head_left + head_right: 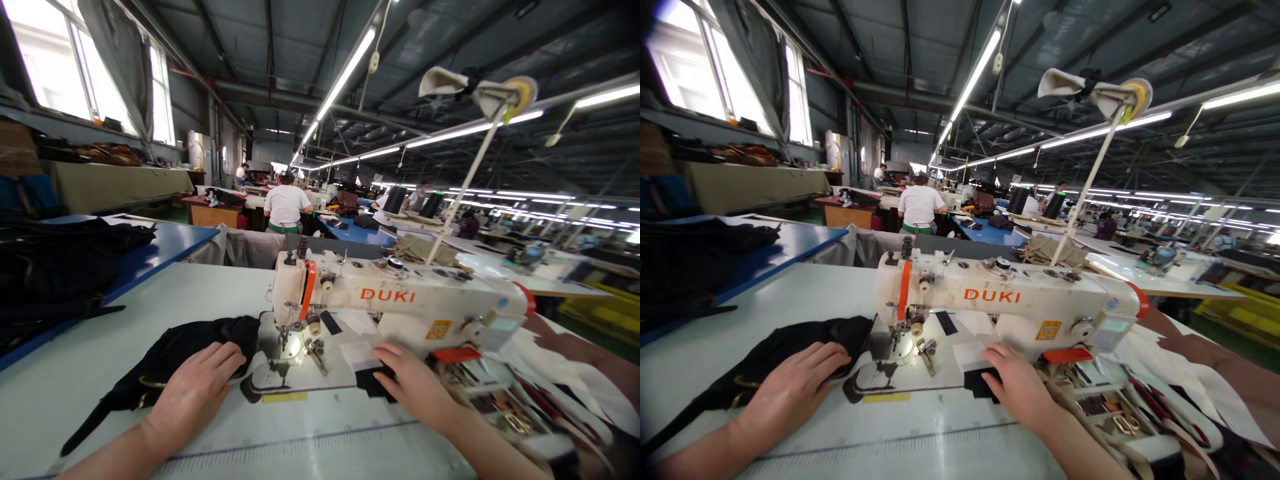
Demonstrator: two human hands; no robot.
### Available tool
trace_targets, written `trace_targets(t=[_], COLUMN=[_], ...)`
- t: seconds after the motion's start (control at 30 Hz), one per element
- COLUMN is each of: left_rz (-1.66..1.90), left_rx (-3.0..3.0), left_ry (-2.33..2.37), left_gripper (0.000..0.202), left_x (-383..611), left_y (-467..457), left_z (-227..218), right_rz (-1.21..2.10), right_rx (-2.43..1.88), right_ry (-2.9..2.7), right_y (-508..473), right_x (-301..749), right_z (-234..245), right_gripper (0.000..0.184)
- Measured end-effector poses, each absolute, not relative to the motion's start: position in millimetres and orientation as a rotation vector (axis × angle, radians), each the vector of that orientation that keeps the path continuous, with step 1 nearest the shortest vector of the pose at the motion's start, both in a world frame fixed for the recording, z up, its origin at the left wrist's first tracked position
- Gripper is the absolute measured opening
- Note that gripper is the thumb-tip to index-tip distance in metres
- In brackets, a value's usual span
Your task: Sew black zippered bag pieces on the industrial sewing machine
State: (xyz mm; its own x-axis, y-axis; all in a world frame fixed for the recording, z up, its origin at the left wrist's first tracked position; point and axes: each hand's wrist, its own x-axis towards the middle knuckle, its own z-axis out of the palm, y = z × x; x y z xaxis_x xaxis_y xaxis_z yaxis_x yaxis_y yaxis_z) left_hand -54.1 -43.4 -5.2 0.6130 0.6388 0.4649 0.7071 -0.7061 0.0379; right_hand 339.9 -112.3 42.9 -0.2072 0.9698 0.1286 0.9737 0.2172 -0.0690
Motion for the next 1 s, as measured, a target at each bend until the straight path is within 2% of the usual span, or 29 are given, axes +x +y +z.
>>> trace_targets(t=[0.07,0.2,0.4,0.73,1.0], left_rz=[-0.699,-0.73,-0.726,-0.686,-0.716], left_rx=[-2.669,-2.642,-2.663,-2.688,-2.681], left_ry=[-1.116,-1.092,-1.116,-1.18,-1.142], left_gripper=[0.035,0.034,0.034,0.036,0.036], left_x=[-54,-54,-54,-52,-52], left_y=[-43,-43,-44,-44,-43], left_z=[-5,-5,-3,-1,-2], right_rz=[-0.015,0.011,-0.014,0.427,0.546], right_rx=[-1.849,-1.826,-1.966,-2.043,-2.046], right_ry=[-2.399,-2.472,-2.27,-1.88,-1.718], right_y=[-98,-82,-71,-44,-43], right_x=[337,328,326,348,349], right_z=[43,45,39,37,29], right_gripper=[0.033,0.016,0.024,0.03,0.016])
